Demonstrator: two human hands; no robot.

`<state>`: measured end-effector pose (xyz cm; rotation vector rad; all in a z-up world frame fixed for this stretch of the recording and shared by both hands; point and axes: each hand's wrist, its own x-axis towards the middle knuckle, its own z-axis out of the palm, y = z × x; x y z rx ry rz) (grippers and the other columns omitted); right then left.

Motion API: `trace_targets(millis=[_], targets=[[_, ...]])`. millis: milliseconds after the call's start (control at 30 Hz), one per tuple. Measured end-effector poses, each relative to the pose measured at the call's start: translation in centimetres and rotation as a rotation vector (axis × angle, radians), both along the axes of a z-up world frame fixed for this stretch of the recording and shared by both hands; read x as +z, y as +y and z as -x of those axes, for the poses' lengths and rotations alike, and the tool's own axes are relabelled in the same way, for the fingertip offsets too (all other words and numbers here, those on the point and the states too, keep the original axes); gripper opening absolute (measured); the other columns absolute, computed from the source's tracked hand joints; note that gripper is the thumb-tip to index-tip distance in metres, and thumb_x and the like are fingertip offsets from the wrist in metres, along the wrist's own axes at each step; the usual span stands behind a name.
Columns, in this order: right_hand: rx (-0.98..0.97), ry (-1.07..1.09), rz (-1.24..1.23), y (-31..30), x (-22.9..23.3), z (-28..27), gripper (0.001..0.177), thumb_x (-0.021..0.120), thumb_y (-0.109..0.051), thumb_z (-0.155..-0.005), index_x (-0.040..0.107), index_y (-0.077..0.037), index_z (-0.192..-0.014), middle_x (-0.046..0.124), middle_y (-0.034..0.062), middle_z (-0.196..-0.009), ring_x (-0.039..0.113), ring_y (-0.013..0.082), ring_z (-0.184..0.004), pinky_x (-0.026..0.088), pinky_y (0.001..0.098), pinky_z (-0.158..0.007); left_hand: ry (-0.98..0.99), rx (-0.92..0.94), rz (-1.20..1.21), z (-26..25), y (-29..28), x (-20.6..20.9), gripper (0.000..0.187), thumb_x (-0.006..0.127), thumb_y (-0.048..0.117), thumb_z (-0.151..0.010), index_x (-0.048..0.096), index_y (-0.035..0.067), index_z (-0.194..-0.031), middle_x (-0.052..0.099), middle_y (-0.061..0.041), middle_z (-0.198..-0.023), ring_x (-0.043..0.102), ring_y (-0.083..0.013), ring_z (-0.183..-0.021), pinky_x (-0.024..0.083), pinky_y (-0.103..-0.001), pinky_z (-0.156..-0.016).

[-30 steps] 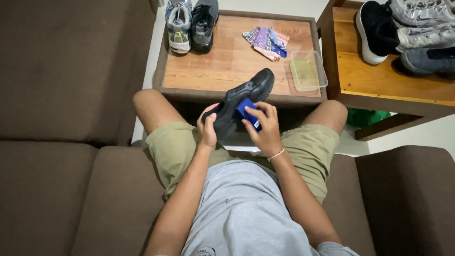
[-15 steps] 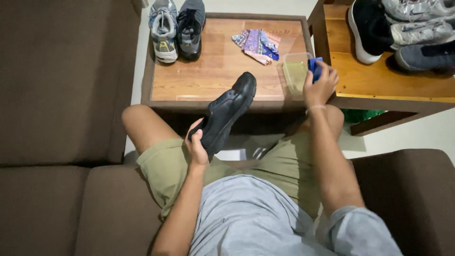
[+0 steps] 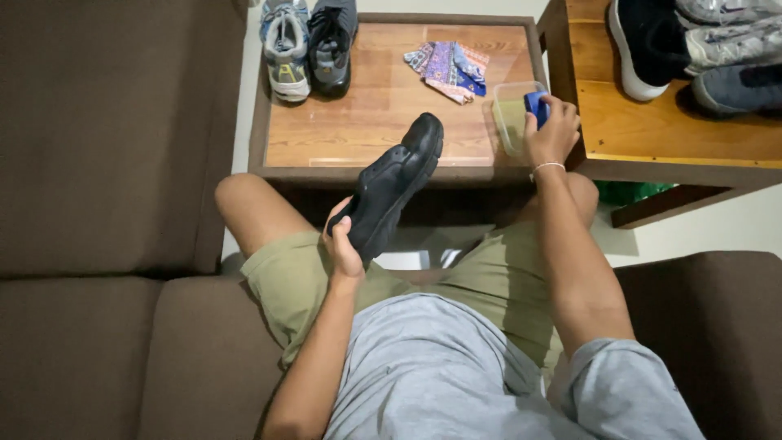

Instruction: Cleaning and polishing a black leather shoe using a blue sponge applicator while sitting on a sofa.

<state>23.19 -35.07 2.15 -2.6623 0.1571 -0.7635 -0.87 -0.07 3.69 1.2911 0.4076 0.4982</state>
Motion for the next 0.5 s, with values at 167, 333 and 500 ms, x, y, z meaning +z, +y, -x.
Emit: trace_targets(millis=[167,333,500], targets=[[0.036,0.002,-0.010,-0.1,0.4,0.9,0.040,0.084,-0.027,-0.092,0.062,-0.020,-0.125,0.053,0.0077,-0.120,0.055,0.0359,-0.113,0.051,0.0546,-0.088,-0.058,-0.014,0.027,0.4,0.4,-1.3,0.048,0.057,0.038,-0.086,0.075,0.011,-0.120,0.071,-0.016,-0.108,0.061,-0.0213,-0.100,0.051,-0.030,-0.090],[0.075,0.032,0.023,-1.2,-1.8,-0.7,0.043,0.086,-0.029,-0.089,0.064,-0.020,-0.125,0.055,0.0111,-0.119,0.057,0.0397,-0.111,0.052,0.0573,-0.086,-0.074,-0.030,0.069,0.2,0.2,-1.4,0.047,0.059,0.036,-0.087,0.074,0.008,-0.121,0.071,-0.017,-0.111,0.061,-0.0211,-0.101,0.051,-0.031,-0.092],[0.091,-0.075,-0.080,0.3,-0.4,0.8,0.042,0.084,-0.024,-0.094,0.061,-0.019,-0.128,0.052,0.0105,-0.120,0.055,0.0395,-0.111,0.052,0.0569,-0.087,-0.122,-0.028,0.116,-0.4,0.3,-3.1,0.045,0.059,0.035,-0.089,0.073,0.006,-0.121,0.070,-0.016,-0.110,0.062,-0.0206,-0.100,0.052,-0.031,-0.091]])
